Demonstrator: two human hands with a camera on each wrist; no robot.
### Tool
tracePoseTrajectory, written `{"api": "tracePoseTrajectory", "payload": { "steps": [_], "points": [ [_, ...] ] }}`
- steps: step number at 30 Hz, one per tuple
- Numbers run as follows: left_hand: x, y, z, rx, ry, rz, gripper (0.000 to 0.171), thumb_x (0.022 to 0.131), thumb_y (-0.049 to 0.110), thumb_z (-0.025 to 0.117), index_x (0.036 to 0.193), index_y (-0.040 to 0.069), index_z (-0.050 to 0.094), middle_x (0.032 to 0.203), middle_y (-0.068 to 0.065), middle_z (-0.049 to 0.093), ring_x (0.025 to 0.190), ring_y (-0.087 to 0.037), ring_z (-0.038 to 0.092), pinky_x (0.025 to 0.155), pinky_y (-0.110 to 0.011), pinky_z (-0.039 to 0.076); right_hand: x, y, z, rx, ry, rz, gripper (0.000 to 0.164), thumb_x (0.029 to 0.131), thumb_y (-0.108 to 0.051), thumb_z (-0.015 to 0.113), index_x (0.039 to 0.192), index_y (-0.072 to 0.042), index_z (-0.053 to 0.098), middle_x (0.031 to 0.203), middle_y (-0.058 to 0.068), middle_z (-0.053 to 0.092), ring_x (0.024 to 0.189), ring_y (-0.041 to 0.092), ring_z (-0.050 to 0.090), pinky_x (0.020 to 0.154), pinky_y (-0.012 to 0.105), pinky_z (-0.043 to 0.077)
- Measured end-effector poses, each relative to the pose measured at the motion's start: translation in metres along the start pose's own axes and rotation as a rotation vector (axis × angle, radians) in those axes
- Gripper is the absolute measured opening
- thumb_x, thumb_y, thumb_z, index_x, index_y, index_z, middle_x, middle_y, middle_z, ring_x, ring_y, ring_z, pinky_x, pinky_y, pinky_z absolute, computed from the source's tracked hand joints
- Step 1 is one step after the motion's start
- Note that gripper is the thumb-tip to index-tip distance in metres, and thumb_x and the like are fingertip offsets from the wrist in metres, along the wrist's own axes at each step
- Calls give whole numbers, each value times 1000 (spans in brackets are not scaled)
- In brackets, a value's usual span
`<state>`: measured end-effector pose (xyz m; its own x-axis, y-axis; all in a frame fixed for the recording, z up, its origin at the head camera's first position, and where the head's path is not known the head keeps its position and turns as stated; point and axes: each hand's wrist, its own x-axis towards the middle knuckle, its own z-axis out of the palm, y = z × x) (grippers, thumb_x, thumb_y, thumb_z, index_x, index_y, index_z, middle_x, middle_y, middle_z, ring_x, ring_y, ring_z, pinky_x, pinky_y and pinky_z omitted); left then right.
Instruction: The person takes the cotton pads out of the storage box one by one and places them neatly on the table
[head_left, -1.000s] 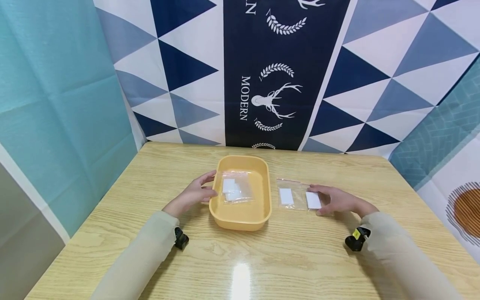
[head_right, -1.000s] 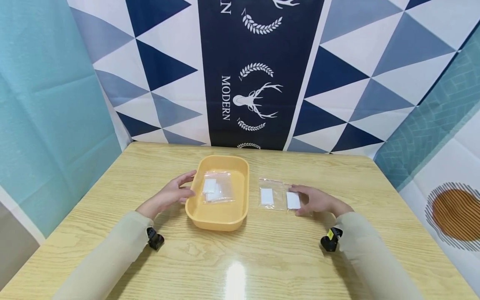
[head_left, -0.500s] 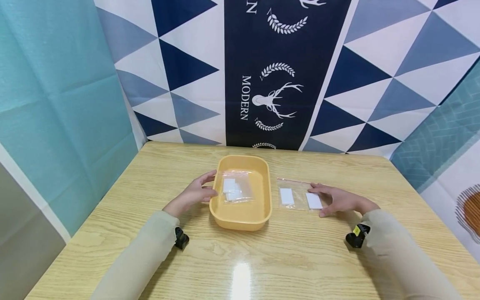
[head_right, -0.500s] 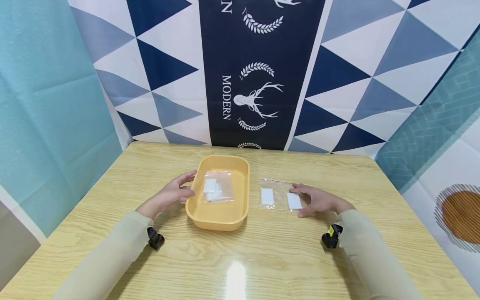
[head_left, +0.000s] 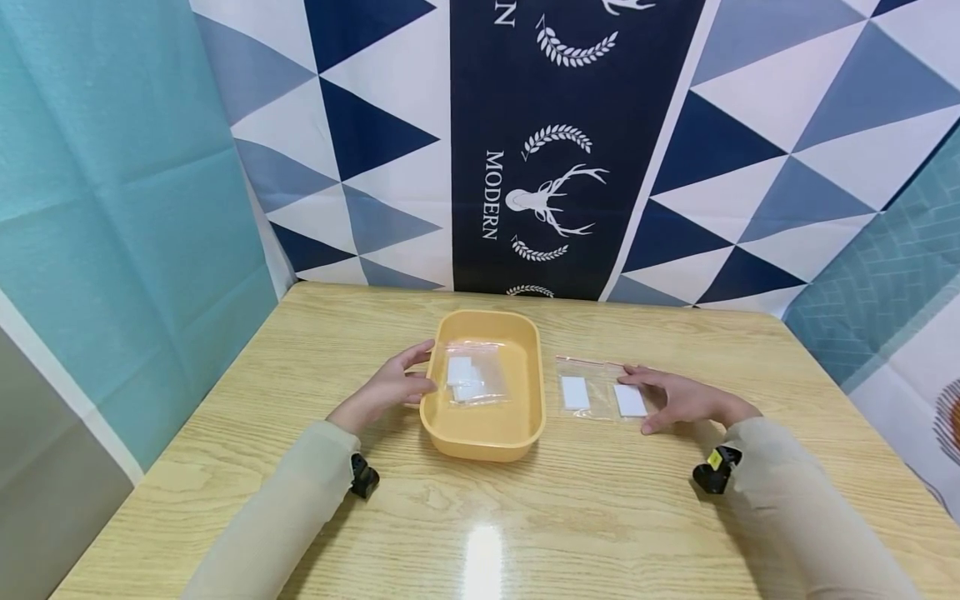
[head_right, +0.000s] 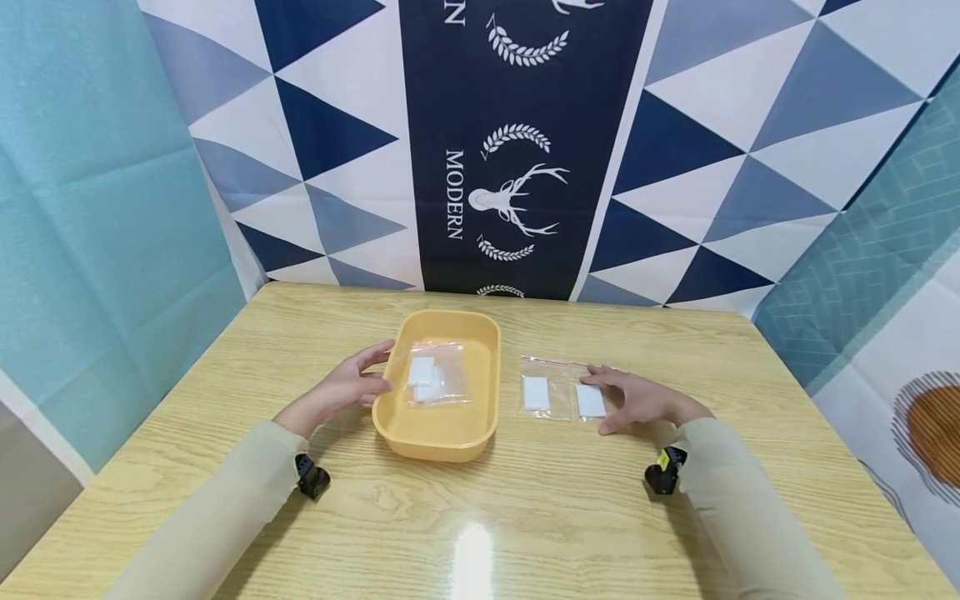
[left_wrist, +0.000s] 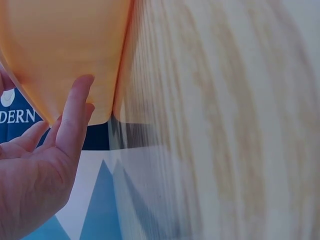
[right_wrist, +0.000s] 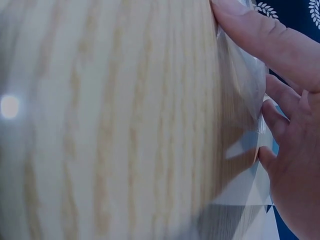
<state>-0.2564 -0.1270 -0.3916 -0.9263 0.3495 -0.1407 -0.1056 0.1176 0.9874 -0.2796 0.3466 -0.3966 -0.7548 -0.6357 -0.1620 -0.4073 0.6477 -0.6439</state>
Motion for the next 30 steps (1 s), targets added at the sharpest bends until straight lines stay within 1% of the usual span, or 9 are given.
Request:
{"api": "tracePoseTrajectory", "payload": {
  "steps": [5, 8, 12, 16, 19, 23, 30],
  "points": [
    [-1, 1, 0, -11, -7, 3, 77, 83, -4, 58, 149, 12, 21, 142, -17, 32, 119, -34, 47, 82, -36, 53, -2, -1, -2, -7, 14, 9, 81, 70, -19, 81, 137, 3, 40, 147, 30, 14, 132, 52, 3, 100, 69, 6],
    [-2, 2, 0, -21, -20, 12, 78, 83, -4, 58, 149, 10, 20, 143, -19, 30, 119, -36, 46, 83, -37, 53, -2, -1, -3, -14, 34, 14, 85, 70, -21, 81, 139, 5, 37, 147, 31, 16, 132, 52, 6, 101, 70, 7],
    [-1, 1, -1, -26, -31, 16, 78, 83, -4, 57, 149, 10, 19, 143, -20, 29, 120, -37, 45, 84, -38, 53, -2, -2, -4, -34, 101, 60, 90, 72, -28, 80, 141, 5, 31, 145, 30, 22, 132, 50, 12, 100, 70, 11],
    [-2, 1, -1, -15, -32, 8, 78, 84, -4, 57, 149, 10, 18, 144, -20, 28, 121, -38, 44, 84, -38, 52, -2, -5, -5, -44, 185, 113, 87, 75, -32, 77, 141, 1, 33, 144, 28, 28, 131, 48, 19, 100, 69, 18],
    [-2, 2, -1, -9, -22, 2, 78, 83, -4, 58, 149, 11, 19, 143, -19, 30, 120, -37, 45, 84, -37, 53, 1, -8, -6, -29, 231, 147, 83, 78, -34, 74, 142, 0, 34, 144, 27, 28, 130, 48, 21, 100, 67, 21],
    [-1, 2, -1, -17, -20, 6, 77, 83, -4, 58, 149, 11, 20, 142, -19, 30, 120, -36, 45, 83, -36, 53, 4, -17, -6, 7, 276, 176, 82, 80, -35, 72, 143, -1, 31, 145, 25, 27, 131, 46, 23, 101, 65, 22],
    [-1, 1, -1, -14, -27, 5, 77, 84, -3, 58, 149, 11, 18, 144, -20, 28, 122, -38, 43, 84, -37, 52, 12, -38, -5, 81, 341, 143, 76, 84, -26, 69, 143, 1, 30, 143, 25, 31, 130, 44, 27, 104, 60, 24]
  ]
}}
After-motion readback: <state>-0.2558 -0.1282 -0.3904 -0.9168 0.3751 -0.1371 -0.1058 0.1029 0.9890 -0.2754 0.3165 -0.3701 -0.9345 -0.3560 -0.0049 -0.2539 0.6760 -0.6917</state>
